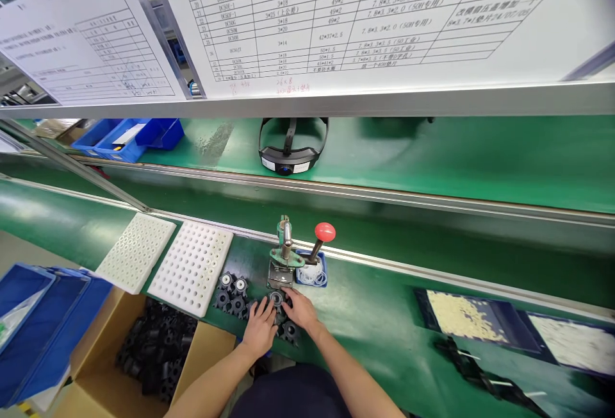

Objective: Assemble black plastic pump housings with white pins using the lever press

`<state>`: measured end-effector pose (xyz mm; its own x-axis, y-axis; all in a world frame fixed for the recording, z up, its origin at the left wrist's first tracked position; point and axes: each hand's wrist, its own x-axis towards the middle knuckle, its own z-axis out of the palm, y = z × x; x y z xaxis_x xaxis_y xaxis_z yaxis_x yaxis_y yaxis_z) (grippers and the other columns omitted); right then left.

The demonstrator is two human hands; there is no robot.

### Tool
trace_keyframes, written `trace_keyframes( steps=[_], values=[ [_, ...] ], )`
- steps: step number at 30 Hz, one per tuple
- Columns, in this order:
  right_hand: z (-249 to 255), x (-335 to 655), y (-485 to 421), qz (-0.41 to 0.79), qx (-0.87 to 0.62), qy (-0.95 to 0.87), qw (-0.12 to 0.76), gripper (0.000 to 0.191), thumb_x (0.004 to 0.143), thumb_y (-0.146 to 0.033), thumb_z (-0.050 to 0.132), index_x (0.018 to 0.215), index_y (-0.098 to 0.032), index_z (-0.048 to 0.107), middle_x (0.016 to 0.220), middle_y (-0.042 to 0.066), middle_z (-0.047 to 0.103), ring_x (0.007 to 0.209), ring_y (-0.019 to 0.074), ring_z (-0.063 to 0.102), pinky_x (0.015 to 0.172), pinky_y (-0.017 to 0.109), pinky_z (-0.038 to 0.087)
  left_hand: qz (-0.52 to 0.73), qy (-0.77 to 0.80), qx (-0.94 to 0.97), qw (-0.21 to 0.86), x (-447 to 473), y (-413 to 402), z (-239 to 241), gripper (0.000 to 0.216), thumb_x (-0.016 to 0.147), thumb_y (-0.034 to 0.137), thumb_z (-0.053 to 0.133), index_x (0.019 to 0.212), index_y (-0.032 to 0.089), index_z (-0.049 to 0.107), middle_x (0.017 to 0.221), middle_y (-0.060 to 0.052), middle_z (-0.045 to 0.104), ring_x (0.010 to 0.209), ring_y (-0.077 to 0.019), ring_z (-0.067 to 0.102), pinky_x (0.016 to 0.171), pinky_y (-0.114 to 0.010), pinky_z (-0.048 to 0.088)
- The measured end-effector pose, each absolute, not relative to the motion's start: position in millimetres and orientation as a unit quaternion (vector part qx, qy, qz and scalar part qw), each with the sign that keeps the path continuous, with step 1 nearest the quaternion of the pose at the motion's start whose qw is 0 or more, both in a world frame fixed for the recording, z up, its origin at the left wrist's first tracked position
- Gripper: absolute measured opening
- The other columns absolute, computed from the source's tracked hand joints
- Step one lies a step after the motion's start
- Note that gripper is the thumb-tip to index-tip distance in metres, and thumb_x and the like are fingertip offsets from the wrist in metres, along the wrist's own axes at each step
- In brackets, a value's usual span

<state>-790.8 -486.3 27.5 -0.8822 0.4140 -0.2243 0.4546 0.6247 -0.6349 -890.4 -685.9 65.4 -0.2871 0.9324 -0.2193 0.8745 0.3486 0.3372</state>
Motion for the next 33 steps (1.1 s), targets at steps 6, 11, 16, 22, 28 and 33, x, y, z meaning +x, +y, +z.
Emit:
trace_keyframes(
  steps=[6, 11, 16, 22, 28, 33],
  values=[
    [42.9, -772.8, -507.0, -0.311, 0.125, 0.942, -0.012, 0.038, 0.108, -0.028, 0.049, 0.142, -0.03, 0.066, 0.15, 0.011, 0.054, 0.127, 0.0313, 0.057, 0.11, 0.044, 0.045, 0.072, 0.797, 0.565, 0.198, -892.6, -684.6, 65.0, 0.056, 0.103, 0.033, 0.051, 0.158, 0.021, 0.05, 0.169, -0.007, 0.04, 0.162, -0.0335, 0.021, 0.129, -0.064, 0.019],
    [43.6, -756.6, -506.9, -0.266, 0.131, 0.955, -0.024, 0.039, 0.108, -0.031, 0.05, 0.143, -0.026, 0.067, 0.166, 0.016, 0.035, 0.13, 0.0404, 0.05, 0.108, 0.057, 0.04, 0.065, 0.796, 0.566, 0.207, -893.5, -686.3, 62.2, 0.057, 0.102, 0.033, 0.051, 0.158, 0.023, 0.05, 0.171, -0.005, 0.037, 0.162, -0.0342, 0.022, 0.129, -0.065, 0.019],
    [38.6, -754.3, -495.3, -0.247, 0.165, 0.954, -0.033, 0.043, 0.109, -0.032, 0.049, 0.149, -0.029, 0.063, 0.166, 0.014, 0.037, 0.133, 0.0413, 0.045, 0.107, 0.056, 0.04, 0.058, 0.793, 0.569, 0.21, -893.7, -686.7, 61.2, 0.058, 0.1, 0.031, 0.052, 0.157, 0.024, 0.051, 0.171, -0.006, 0.036, 0.162, -0.0337, 0.022, 0.129, -0.065, 0.019],
    [44.9, -753.5, -489.1, -0.255, 0.123, 0.958, -0.044, 0.04, 0.11, -0.033, 0.046, 0.145, -0.031, 0.066, 0.16, 0.015, 0.042, 0.133, 0.0381, 0.045, 0.109, 0.053, 0.037, 0.052, 0.791, 0.574, 0.204, -895.2, -686.6, 63.5, 0.058, 0.098, 0.031, 0.054, 0.155, 0.022, 0.053, 0.17, -0.007, 0.038, 0.161, -0.0331, 0.025, 0.129, -0.063, 0.021],
    [45.5, -751.0, -494.5, -0.267, 0.073, 0.96, -0.035, 0.038, 0.107, -0.03, 0.052, 0.142, -0.033, 0.068, 0.147, 0.013, 0.056, 0.126, 0.0363, 0.05, 0.105, 0.051, 0.04, 0.05, 0.79, 0.58, 0.191, -896.2, -685.9, 67.9, 0.06, 0.1, 0.028, 0.052, 0.16, 0.022, 0.046, 0.171, -0.008, 0.037, 0.163, -0.0311, 0.019, 0.129, -0.061, 0.022],
    [41.1, -755.1, -501.2, -0.27, 0.081, 0.959, -0.032, 0.038, 0.109, -0.026, 0.048, 0.142, -0.029, 0.067, 0.139, 0.013, 0.062, 0.123, 0.0347, 0.051, 0.104, 0.05, 0.04, 0.046, 0.788, 0.586, 0.182, -895.7, -681.4, 71.8, 0.06, 0.102, 0.03, 0.048, 0.16, 0.018, 0.045, 0.174, -0.01, 0.028, 0.165, -0.0321, 0.008, 0.128, -0.064, 0.019]
  ],
)
